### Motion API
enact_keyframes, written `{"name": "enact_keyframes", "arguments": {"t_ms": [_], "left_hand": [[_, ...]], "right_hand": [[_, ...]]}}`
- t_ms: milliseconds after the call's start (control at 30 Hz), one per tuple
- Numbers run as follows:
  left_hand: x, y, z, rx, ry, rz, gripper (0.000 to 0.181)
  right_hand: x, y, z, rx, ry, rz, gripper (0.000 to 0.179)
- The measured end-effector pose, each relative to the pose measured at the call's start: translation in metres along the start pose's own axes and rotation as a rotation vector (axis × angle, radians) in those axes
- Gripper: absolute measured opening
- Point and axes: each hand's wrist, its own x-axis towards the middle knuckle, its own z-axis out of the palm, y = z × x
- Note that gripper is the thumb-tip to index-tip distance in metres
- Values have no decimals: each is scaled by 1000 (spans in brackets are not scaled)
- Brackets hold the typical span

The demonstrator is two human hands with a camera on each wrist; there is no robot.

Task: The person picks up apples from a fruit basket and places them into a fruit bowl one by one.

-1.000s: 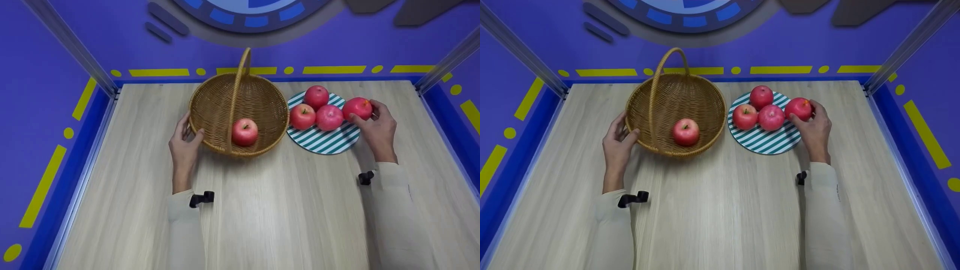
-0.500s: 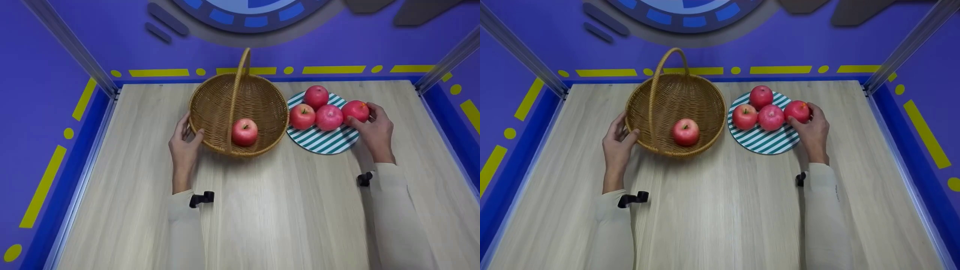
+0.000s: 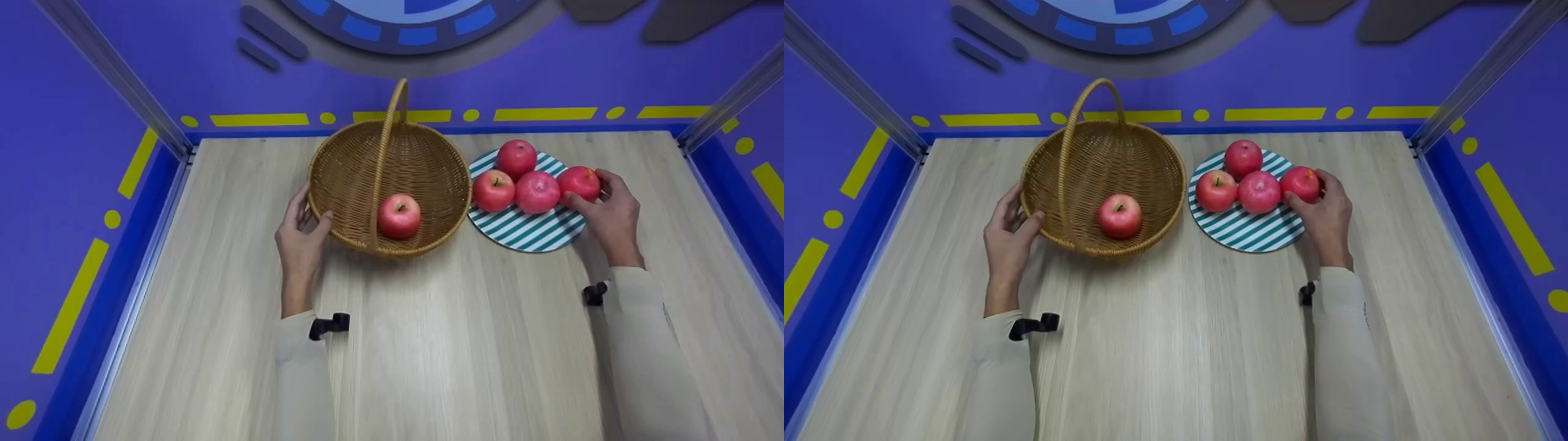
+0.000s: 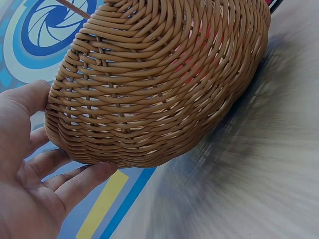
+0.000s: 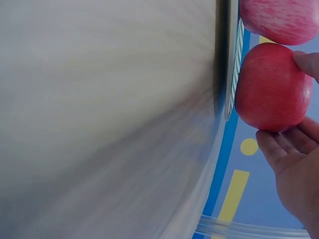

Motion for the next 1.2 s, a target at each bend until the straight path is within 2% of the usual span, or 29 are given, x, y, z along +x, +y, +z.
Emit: {"name": "enact_keyframes", "arguments": {"t_ms": [433,967,1200], "left_hand": [[0,0,1,-8,11,4,62],[1,0,1,-10,18,-10,62],[12,-36,-2,7,21,28,62]], "right_hand": [[2,1,1,-21,-10,11,98],[1,3,3,-25,-9,-21,95],[2,1,3,-28,-25,-24,94]]}}
